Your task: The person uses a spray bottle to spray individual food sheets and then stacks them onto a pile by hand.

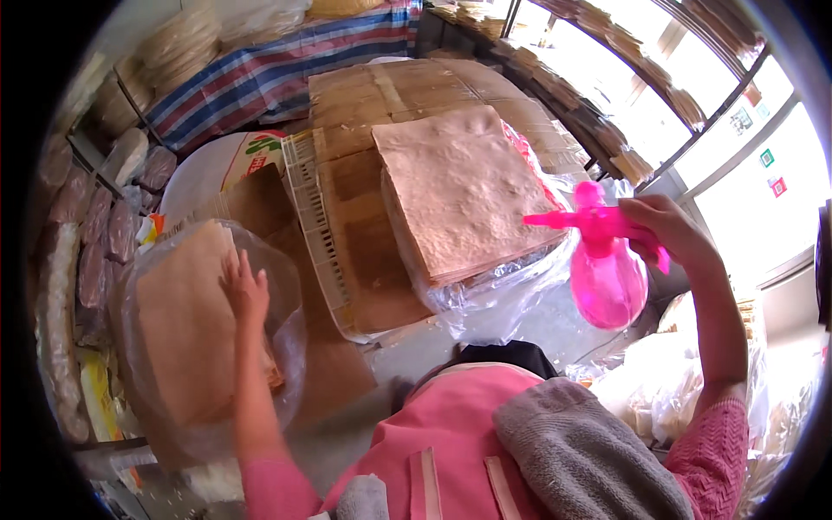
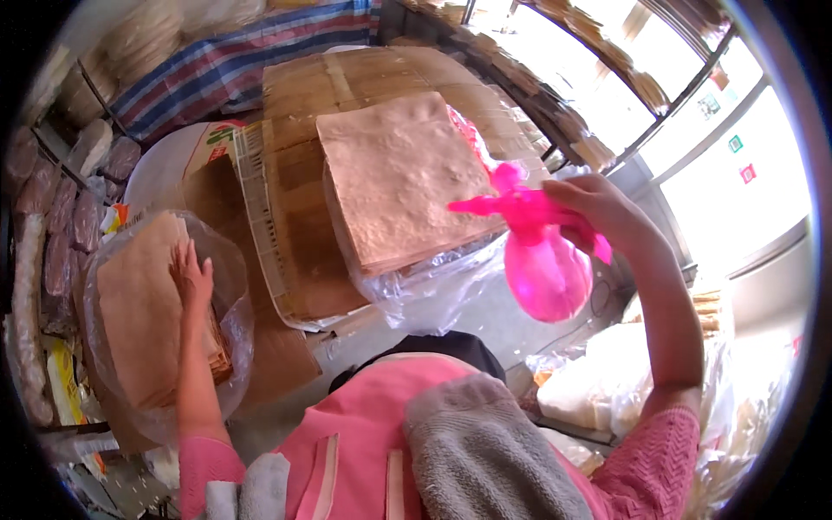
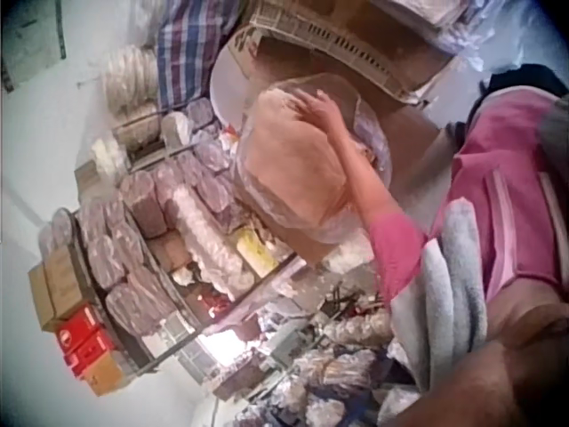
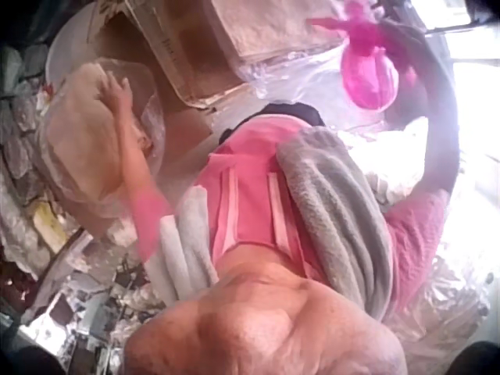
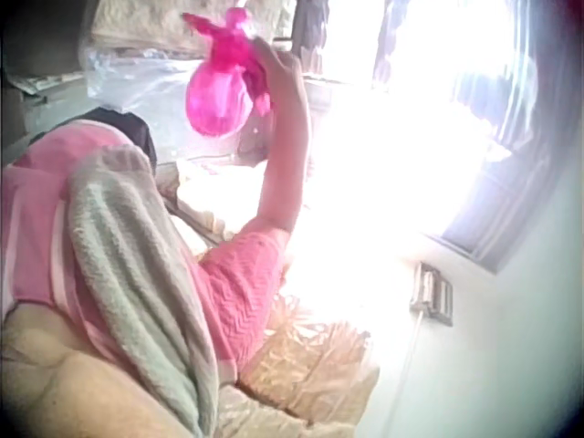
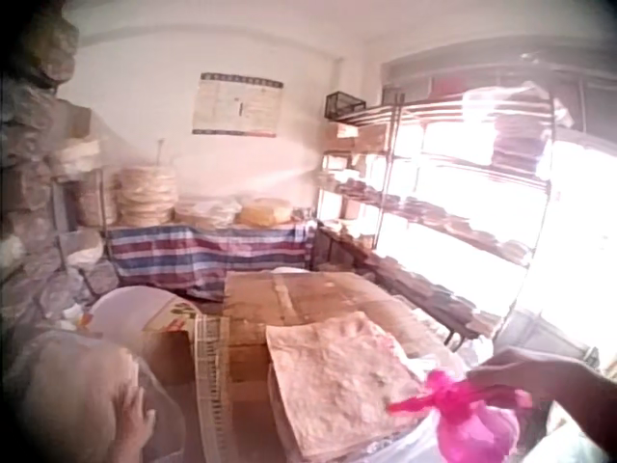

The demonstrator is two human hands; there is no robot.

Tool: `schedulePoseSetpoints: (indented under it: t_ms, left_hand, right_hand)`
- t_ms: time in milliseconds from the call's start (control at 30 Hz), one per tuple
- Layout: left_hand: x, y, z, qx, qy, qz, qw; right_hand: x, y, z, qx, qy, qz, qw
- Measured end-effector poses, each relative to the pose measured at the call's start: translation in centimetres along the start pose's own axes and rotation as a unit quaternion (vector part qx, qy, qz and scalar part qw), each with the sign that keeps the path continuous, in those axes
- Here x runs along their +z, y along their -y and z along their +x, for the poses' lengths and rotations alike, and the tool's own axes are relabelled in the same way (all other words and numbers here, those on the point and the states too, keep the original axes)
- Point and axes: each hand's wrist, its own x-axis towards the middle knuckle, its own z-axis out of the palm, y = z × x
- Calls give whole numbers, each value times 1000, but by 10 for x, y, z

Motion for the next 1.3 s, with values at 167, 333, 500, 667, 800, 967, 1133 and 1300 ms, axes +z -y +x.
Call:
schedulePoseSetpoints:
  t_ms: [167, 333, 500, 667, 800, 967, 1133, 1300]
  left_hand:
    - [-12, -120, -38, 77, -31, -222, 971]
    - [-16, -173, -74, 25, 26, -263, 964]
    - [-19, -183, -110, -83, 47, -312, 945]
    - [-12, -175, -147, -166, 34, -319, 932]
    - [-11, -176, -163, -217, 61, -310, 924]
    - [-26, -187, -162, -222, 59, -319, 920]
    - [-20, -182, -170, -215, 40, -313, 924]
    - [-20, -183, -180, -223, 45, -307, 924]
  right_hand:
    - [-15, 9, 51, -95, 70, -84, 990]
    - [-61, 0, 87, -127, -24, 82, 988]
    - [-103, -38, 89, -83, -86, 148, 982]
    - [-117, -72, 59, -37, -112, 81, 990]
    - [-110, -83, 35, 5, -40, -12, 999]
    - [-76, -61, 25, 24, 46, -33, 998]
    - [-46, -23, 36, -72, 135, 2, 988]
    - [-47, -15, 72, -112, 101, 114, 982]
